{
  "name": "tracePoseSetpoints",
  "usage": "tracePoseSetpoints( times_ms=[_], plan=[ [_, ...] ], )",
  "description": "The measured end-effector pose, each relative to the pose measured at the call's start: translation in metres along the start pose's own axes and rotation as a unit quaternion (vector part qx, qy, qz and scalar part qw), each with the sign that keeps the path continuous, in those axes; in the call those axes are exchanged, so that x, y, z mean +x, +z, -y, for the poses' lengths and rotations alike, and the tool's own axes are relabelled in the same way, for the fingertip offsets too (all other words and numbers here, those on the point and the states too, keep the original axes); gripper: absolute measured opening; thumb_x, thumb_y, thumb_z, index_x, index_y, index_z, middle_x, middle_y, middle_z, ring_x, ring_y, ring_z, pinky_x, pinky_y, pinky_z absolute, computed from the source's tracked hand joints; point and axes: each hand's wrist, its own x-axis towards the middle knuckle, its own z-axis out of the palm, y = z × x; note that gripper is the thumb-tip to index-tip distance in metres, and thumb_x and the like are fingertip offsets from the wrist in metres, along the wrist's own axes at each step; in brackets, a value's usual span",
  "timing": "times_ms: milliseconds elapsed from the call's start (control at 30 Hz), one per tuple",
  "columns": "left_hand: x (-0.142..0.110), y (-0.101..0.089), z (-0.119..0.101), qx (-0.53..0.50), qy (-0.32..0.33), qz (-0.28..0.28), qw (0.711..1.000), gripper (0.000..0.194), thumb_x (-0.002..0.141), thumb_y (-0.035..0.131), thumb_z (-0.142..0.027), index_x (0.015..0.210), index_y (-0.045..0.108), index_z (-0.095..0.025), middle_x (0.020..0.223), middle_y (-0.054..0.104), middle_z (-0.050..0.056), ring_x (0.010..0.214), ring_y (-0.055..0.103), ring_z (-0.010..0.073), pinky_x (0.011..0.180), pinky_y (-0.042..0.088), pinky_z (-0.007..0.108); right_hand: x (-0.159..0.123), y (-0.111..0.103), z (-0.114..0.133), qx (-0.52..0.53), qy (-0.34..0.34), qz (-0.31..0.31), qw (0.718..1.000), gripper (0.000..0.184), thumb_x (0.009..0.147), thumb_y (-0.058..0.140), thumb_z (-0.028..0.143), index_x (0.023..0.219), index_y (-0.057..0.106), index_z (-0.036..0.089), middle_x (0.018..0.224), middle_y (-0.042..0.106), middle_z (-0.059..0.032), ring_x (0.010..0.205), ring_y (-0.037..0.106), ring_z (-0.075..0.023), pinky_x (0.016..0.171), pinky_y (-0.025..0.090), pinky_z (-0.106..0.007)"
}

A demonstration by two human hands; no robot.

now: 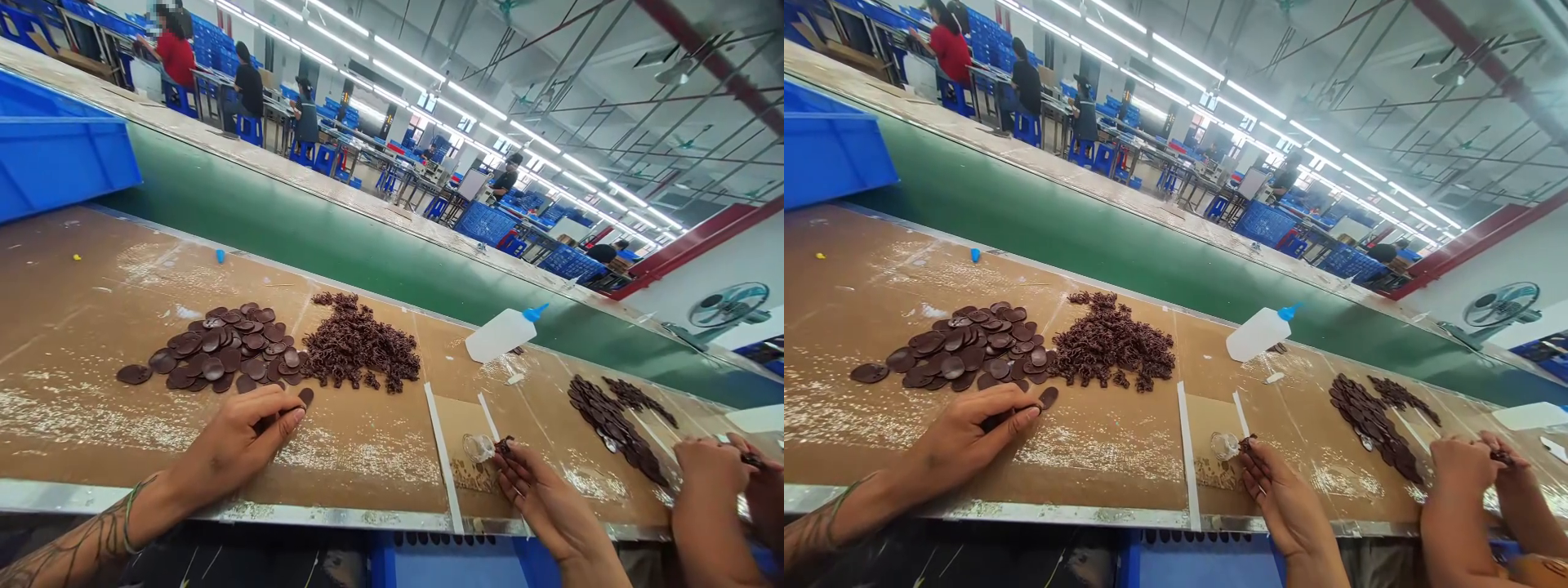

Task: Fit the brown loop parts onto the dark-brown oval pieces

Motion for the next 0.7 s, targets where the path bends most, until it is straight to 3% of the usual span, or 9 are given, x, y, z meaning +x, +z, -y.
tracePoseSetpoints(
  times_ms=[433, 700],
  plan=[
    [0.0000, -0.0007, -0.0022, 0.003, -0.001, -0.004, 1.000, 0.022, 0.106, 0.057, -0.032, 0.102, 0.076, -0.021, 0.081, 0.065, -0.001, 0.073, 0.062, 0.0141, 0.067, 0.046, 0.024, 0.0011, 0.0030, 0.0002, -0.032, 0.002, -0.013, 0.999, 0.002, 0.084, 0.074, 0.011, 0.086, 0.075, 0.011, 0.077, 0.075, -0.0053, 0.067, 0.070, -0.0138, 0.054, 0.058, -0.019],
    [-0.0009, -0.0009, -0.0019, 0.002, -0.010, 0.008, 1.000, 0.024, 0.106, 0.056, -0.032, 0.103, 0.077, -0.021, 0.083, 0.068, 0.001, 0.076, 0.064, 0.0156, 0.069, 0.048, 0.025, 0.0030, 0.0030, -0.0019, -0.051, -0.012, -0.006, 0.999, 0.018, 0.068, 0.085, 0.017, 0.084, 0.075, 0.017, 0.076, 0.075, -0.0053, 0.068, 0.070, -0.0165, 0.053, 0.058, -0.020]
  ],
)
